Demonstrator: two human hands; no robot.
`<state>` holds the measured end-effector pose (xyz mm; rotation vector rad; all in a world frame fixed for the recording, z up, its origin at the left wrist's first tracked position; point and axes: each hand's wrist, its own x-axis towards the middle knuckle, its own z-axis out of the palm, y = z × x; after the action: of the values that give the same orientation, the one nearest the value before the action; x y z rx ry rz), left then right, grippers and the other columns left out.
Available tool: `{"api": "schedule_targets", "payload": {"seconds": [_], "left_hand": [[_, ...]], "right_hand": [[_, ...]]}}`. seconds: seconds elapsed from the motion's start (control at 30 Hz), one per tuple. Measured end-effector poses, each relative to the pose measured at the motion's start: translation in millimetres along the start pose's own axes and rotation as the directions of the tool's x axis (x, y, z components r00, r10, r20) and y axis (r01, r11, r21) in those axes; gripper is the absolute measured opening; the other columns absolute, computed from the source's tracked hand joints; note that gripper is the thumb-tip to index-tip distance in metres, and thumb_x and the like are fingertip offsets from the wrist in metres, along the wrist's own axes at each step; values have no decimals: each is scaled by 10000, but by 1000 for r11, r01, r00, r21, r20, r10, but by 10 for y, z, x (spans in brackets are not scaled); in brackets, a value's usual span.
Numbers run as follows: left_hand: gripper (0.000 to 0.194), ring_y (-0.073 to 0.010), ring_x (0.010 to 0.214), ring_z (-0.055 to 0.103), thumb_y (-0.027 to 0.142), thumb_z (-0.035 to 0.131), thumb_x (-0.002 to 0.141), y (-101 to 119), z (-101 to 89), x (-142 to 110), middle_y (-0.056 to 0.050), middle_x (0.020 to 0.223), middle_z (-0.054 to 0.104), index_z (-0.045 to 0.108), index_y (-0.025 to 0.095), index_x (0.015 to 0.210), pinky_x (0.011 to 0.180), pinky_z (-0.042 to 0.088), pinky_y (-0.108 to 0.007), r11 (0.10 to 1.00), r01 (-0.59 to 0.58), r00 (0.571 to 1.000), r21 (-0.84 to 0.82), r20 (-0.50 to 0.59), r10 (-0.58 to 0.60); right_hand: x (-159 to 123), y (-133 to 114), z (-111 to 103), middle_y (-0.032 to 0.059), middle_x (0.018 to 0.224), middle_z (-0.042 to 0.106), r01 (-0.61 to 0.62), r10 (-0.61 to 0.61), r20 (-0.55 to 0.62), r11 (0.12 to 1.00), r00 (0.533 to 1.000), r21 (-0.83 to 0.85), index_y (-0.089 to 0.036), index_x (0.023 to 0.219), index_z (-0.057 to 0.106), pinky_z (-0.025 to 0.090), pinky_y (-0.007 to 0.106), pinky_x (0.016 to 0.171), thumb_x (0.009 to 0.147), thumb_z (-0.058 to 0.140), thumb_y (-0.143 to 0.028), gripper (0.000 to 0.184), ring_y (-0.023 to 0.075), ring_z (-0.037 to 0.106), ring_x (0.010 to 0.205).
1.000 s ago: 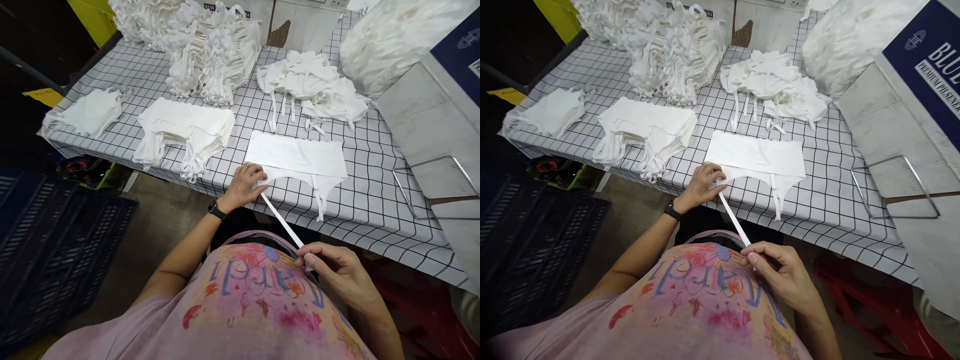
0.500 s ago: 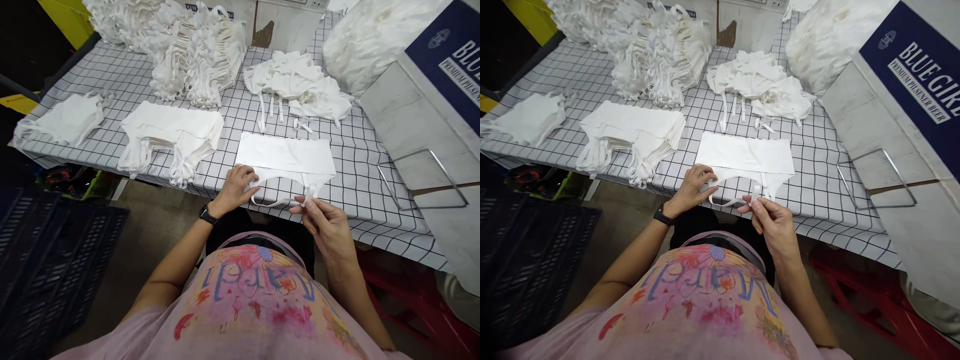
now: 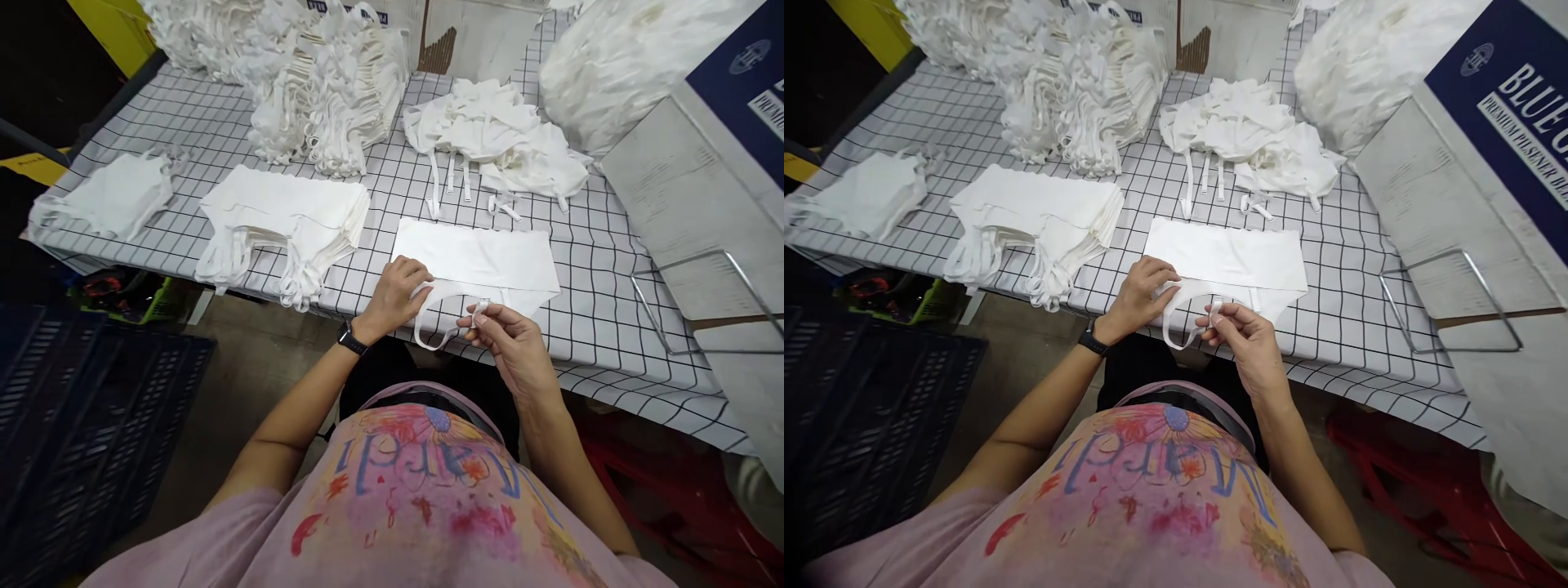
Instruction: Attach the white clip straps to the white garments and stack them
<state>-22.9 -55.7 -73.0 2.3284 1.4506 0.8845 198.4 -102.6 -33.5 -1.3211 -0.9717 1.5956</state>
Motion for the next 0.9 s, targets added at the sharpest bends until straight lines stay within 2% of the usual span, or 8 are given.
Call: {"api": "schedule_targets", "payload": {"seconds": [0.27, 0.5, 0.67, 0.8, 0.9], "left_hand": [[110, -229, 1014, 603, 237, 580, 1000, 91, 2, 16, -66, 1039, 722, 680, 194, 981, 905, 507, -397, 990, -49, 998, -133, 26, 53], [101, -239, 1020, 597, 193, 591, 973, -5, 4, 26, -71, 1045, 716, 686, 199, 1006, 937, 511, -415, 996, -16, 1000, -88, 18, 18], [105, -249, 1041, 594, 190, 601, 969, -50, -12, 82, -73, 1082, 713, 689, 193, 1026, 924, 504, -412, 999, -51, 998, -19, 42, 52], [137, -259, 1102, 601, 160, 600, 964, -104, 19, 163, -94, 1159, 708, 679, 173, 1075, 924, 495, -412, 994, -90, 993, 55, 75, 86], [147, -258, 1114, 603, 165, 590, 978, -134, 29, 248, -95, 1213, 704, 675, 169, 1097, 912, 490, -405, 989, -109, 985, 99, 147, 94]], "right_hand": [[134, -9, 28, 39, 754, 773, -115, 116, -9, 988, 993, 107, -198, 922, 665, 566, 212, 553, 680, 897, -493, 446, 141, 720, 592], [201, -21, 23, 31, 699, 763, -183, 183, 10, 974, 983, 131, -206, 872, 629, 574, 211, 523, 633, 911, -438, 437, 152, 718, 569], [246, -2, 41, 11, 693, 733, -228, 220, 66, 958, 973, 176, -183, 846, 689, 561, 173, 542, 654, 920, -481, 423, 102, 678, 575], [276, 29, 79, 0, 646, 720, -212, 209, 36, 962, 977, 173, -188, 844, 702, 529, 179, 507, 576, 965, -481, 476, 101, 645, 541], [303, 46, 105, 25, 685, 752, -173, 172, 19, 970, 985, 168, -184, 819, 692, 409, 158, 423, 615, 947, -454, 424, 50, 511, 451]]}}
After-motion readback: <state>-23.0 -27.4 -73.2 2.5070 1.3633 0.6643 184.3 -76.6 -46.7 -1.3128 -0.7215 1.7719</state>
